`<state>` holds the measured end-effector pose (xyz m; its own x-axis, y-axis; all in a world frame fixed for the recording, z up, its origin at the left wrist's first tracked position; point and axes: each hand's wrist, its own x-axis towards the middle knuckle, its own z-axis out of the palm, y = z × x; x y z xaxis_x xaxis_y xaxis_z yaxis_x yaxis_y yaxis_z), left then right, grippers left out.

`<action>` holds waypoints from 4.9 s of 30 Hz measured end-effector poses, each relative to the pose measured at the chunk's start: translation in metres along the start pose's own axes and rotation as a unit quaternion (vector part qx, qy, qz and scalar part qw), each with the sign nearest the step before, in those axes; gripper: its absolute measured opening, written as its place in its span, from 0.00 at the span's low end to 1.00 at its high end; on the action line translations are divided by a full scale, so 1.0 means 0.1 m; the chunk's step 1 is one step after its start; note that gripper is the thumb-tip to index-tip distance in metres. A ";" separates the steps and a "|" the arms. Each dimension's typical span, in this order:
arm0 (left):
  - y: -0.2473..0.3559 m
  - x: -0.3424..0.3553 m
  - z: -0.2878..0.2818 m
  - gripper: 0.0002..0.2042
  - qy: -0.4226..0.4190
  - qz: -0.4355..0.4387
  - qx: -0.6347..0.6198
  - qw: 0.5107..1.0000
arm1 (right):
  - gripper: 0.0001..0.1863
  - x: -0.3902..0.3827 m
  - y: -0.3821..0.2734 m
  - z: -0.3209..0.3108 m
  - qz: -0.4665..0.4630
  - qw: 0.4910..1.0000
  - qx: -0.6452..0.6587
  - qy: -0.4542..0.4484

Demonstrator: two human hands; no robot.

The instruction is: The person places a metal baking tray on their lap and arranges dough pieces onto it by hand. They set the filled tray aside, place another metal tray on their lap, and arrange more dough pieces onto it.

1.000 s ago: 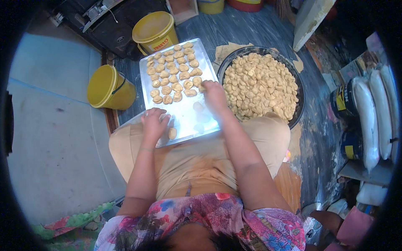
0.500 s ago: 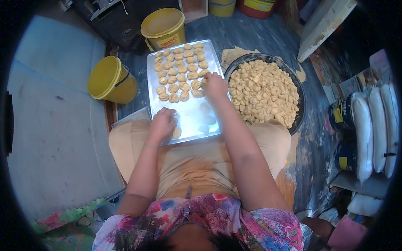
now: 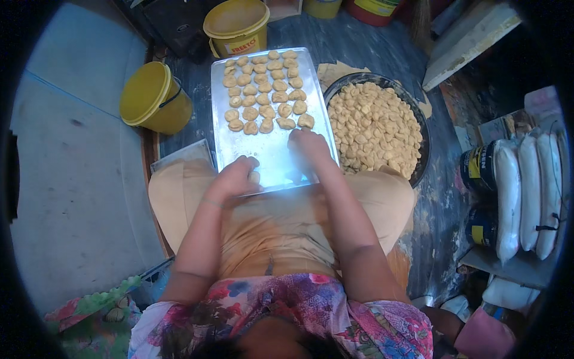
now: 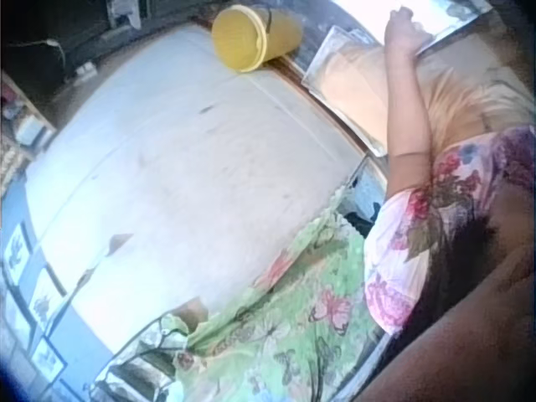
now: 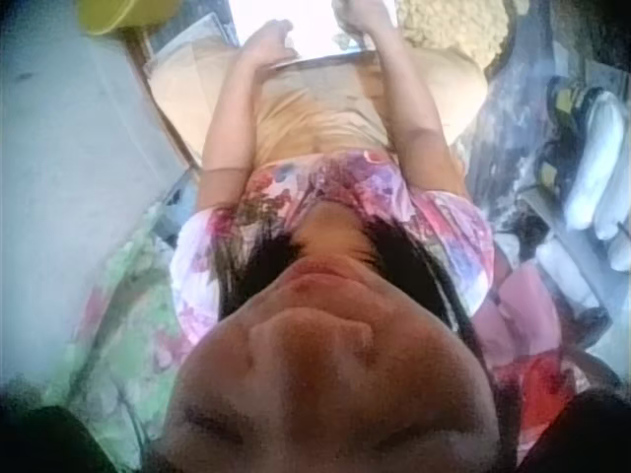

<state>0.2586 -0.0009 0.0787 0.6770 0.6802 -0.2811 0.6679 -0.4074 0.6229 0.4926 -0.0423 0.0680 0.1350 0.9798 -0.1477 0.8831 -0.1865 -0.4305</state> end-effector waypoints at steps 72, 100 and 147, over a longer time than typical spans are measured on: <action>0.27 0.77 0.44 0.09 0.279 0.176 0.173 0.928 | 0.19 -0.16 0.37 -0.09 0.062 0.995 0.075 0.002; -0.24 0.24 0.03 0.14 0.295 -0.035 0.047 0.954 | 0.22 -0.20 0.17 0.00 0.083 0.979 0.126 0.140; 0.58 0.78 0.36 0.20 0.159 0.166 0.070 0.971 | 0.40 0.59 3.54 -0.10 0.420 0.846 0.310 0.108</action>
<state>0.3612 0.0069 0.0664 0.7475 0.6421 0.1702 0.4807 -0.6997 0.5286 0.8176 -0.0498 -0.0843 0.7362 0.4612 -0.4954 0.0394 -0.7599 -0.6489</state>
